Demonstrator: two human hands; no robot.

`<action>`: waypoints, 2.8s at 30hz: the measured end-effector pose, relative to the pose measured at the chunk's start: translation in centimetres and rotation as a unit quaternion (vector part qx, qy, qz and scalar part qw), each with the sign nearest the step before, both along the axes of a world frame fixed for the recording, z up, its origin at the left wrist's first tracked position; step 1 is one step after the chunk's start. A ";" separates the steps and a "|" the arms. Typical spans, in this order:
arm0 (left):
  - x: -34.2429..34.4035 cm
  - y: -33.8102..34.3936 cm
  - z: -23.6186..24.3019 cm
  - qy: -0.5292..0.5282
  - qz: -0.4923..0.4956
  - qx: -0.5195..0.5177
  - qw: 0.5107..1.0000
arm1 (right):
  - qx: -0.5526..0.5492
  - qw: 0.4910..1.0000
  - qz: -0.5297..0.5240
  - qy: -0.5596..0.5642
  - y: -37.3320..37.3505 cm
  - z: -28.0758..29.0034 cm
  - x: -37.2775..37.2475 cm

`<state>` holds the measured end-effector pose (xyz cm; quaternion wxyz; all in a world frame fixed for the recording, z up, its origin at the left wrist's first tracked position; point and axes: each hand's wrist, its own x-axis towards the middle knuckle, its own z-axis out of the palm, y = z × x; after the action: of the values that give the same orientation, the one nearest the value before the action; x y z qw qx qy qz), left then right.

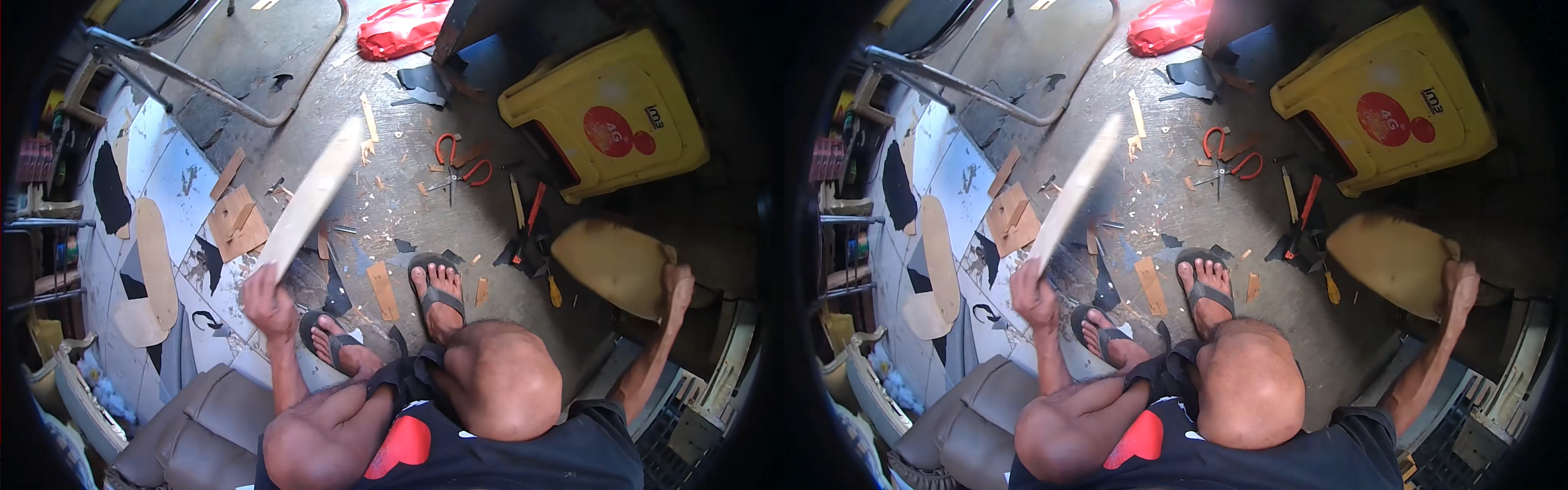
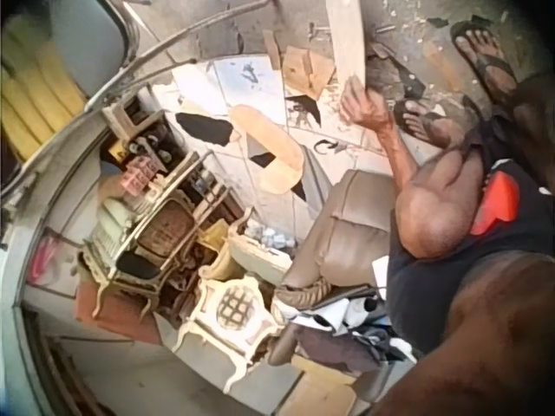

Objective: The person prepares a wooden base by marking and hammering it, trims a piece of foam with shears, and then attaches a black fabric covering to the foam and base using a staple gun.

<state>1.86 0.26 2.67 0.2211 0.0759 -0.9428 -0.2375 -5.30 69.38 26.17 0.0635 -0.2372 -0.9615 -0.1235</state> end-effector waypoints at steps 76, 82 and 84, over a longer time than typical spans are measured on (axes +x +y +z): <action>-3.5 -5.0 -9.9 -0.011 0.126 0.848 0.515 | -0.918 0.381 -0.103 -0.037 -32.6 -32.4 -9.8; -2.7 -8.5 -11.3 -0.090 0.038 0.797 0.596 | -0.943 0.289 -0.138 -0.093 -33.8 -30.4 -10.2; -3.9 -7.4 -8.9 -0.146 0.034 0.805 0.575 | -0.934 0.306 -0.159 -0.091 -33.6 -30.1 -10.9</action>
<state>-2.07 -7.11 -6.26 -0.0636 0.2885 -0.3804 -0.8763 -16.20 35.80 -3.91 -0.3093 -0.2732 -0.3779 0.8288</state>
